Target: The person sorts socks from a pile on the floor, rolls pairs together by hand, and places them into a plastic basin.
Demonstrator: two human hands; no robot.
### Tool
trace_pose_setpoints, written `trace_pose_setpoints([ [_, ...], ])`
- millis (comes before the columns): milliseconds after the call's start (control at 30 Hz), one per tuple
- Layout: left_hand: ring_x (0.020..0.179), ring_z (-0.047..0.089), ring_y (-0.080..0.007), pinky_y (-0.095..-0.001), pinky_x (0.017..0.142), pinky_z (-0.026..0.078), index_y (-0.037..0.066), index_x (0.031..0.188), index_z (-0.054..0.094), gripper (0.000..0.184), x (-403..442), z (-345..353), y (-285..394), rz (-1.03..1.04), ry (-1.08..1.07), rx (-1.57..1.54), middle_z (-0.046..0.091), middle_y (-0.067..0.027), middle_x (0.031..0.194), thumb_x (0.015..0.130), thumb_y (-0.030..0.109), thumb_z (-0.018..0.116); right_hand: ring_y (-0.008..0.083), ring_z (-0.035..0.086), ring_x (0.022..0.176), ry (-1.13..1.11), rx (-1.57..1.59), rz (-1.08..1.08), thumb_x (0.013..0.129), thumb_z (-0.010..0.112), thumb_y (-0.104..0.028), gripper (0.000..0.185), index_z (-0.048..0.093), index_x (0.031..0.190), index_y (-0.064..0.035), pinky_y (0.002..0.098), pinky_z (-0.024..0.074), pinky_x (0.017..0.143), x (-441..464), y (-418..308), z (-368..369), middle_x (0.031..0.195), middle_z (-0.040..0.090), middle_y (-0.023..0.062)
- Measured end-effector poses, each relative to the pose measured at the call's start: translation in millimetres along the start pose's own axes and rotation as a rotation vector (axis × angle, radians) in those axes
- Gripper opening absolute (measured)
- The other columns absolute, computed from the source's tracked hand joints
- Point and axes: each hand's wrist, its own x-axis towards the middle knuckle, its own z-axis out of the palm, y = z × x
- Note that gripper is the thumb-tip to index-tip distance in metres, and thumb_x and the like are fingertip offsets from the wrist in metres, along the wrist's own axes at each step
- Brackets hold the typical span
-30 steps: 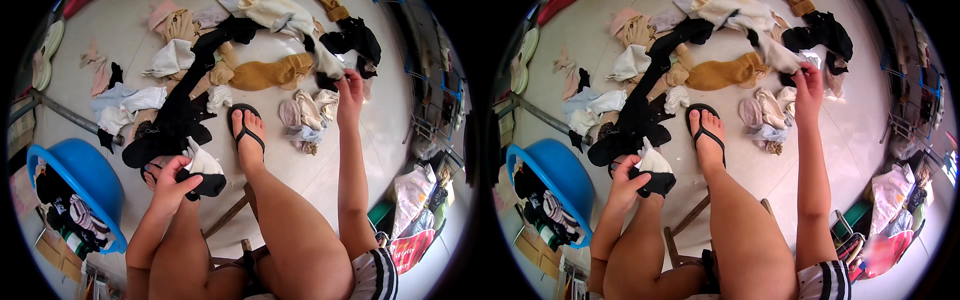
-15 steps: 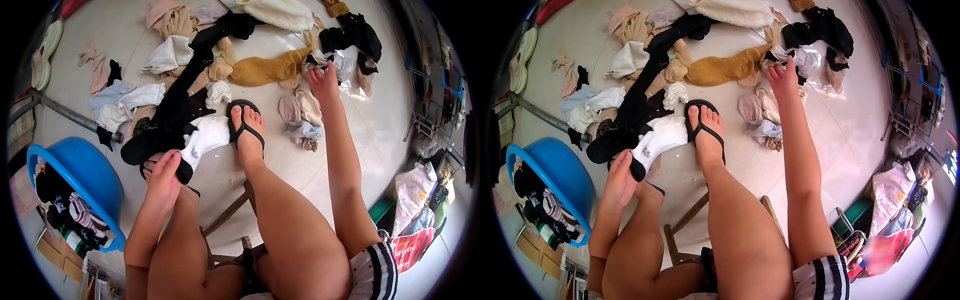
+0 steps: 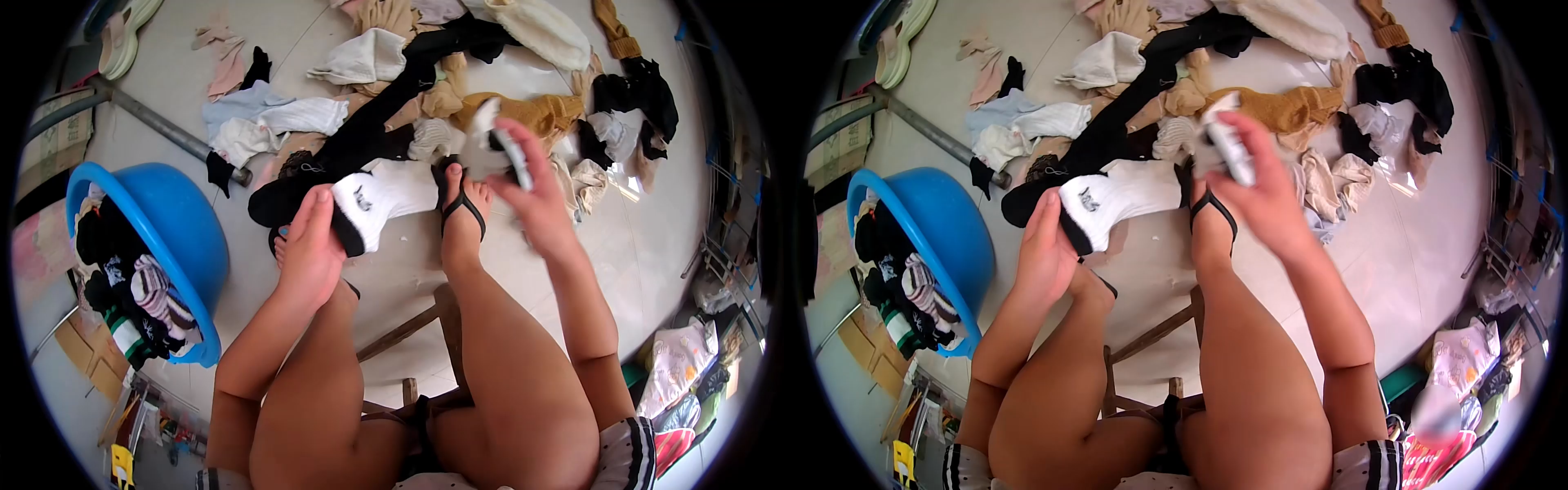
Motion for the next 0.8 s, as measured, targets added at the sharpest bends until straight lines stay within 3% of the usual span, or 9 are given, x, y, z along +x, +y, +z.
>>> trace_pose_setpoints([
  [167,0.105,0.049,-0.0183,-0.0354,0.090,0.039,0.002,0.112,0.040,0.034,-3,20,3,0.057,-0.129,0.052,0.048,-0.0102,0.113,0.095,0.030,0.030,0.0274,0.045,0.095,-0.241,-0.254,-0.314,0.068,0.061,-0.007,0.052,0.043,0.117,-0.0041,0.0332,0.0354,0.085,2,-14,72,0.104,0.048,0.0137],
  [300,0.103,0.049,-0.0156,-0.0322,0.087,0.040,0.002,0.116,0.038,0.031,-10,27,10,0.163,-0.094,0.013,0.048,-0.0086,0.113,0.091,0.020,0.040,0.0233,0.045,0.096,-0.261,-0.249,-0.434,0.064,0.064,-0.003,0.057,0.044,0.117,-0.0032,0.0316,0.0339,0.087,-5,-27,80,0.102,0.048,0.0102],
  [433,0.100,0.050,-0.0133,-0.0285,0.083,0.043,0.002,0.116,0.039,0.032,-11,16,4,0.128,-0.277,-0.101,0.050,-0.0069,0.109,0.085,0.001,0.045,0.0242,0.051,0.076,-0.128,-0.281,-0.397,0.066,0.063,-0.001,0.037,0.054,0.101,-0.0035,0.0308,0.0429,0.069,-12,-25,80,0.084,0.054,0.0083],
  [533,0.103,0.050,-0.0172,-0.0313,0.088,0.041,0.002,0.117,0.040,0.033,-20,21,1,0.089,-0.085,0.046,0.050,-0.0076,0.112,0.085,0.002,0.041,0.0264,0.051,0.070,-0.289,-0.127,-0.702,0.060,0.060,0.004,0.030,0.055,0.089,-0.0057,0.0305,0.0433,0.065,-19,-13,88,0.074,0.051,0.0089],
  [600,0.108,0.048,-0.0208,-0.0350,0.094,0.038,0.002,0.120,0.039,0.034,-20,11,6,0.154,-0.136,0.494,0.048,-0.0112,0.115,0.087,0.010,0.035,0.0133,0.052,0.073,-0.395,0.193,-0.381,0.074,0.057,0.003,0.020,0.050,0.091,-0.0063,0.0257,0.0429,0.064,-26,-20,88,0.082,0.052,0.0039],
  [633,0.108,0.048,-0.0225,-0.0362,0.094,0.038,0.002,0.118,0.041,0.033,-14,0,0,0.049,-0.250,-0.013,0.049,-0.0125,0.116,0.088,0.013,0.032,0.0085,0.052,0.074,-0.424,0.403,-0.086,0.079,0.055,0.002,0.016,0.049,0.092,-0.0064,0.0243,0.0428,0.064,-31,-27,85,0.085,0.052,0.0019],
  [667,0.108,0.049,-0.0242,-0.0374,0.094,0.038,0.002,0.116,0.043,0.034,-8,-10,-6,-0.099,-0.319,-0.511,0.049,-0.0138,0.117,0.089,0.016,0.029,0.0029,0.049,0.077,-0.341,0.540,-0.078,0.085,0.052,-0.002,0.012,0.046,0.094,-0.0059,0.0209,0.0429,0.065,-22,-22,86,0.091,0.050,-0.0003],
  [733,0.109,0.048,-0.0257,-0.0377,0.095,0.037,0.000,0.116,0.044,0.039,-15,-7,-2,-0.192,-0.268,-0.613,0.049,-0.0141,0.117,0.085,0.023,0.042,0.0053,0.053,0.075,-0.260,0.918,0.231,0.085,0.051,-0.001,0.010,0.047,0.092,-0.0064,0.0203,0.0452,0.065,-12,-22,86,0.085,0.052,0.0004],
  [800,0.110,0.047,-0.0230,-0.0360,0.095,0.036,-0.001,0.120,0.041,0.050,-11,-20,-5,-0.478,-0.623,-0.572,0.048,-0.0126,0.119,0.078,0.025,0.051,0.0079,0.056,0.074,-0.246,0.976,0.323,0.086,0.050,-0.002,0.007,0.047,0.089,-0.0075,0.0218,0.0472,0.065,-6,-10,85,0.080,0.055,0.0000],
])
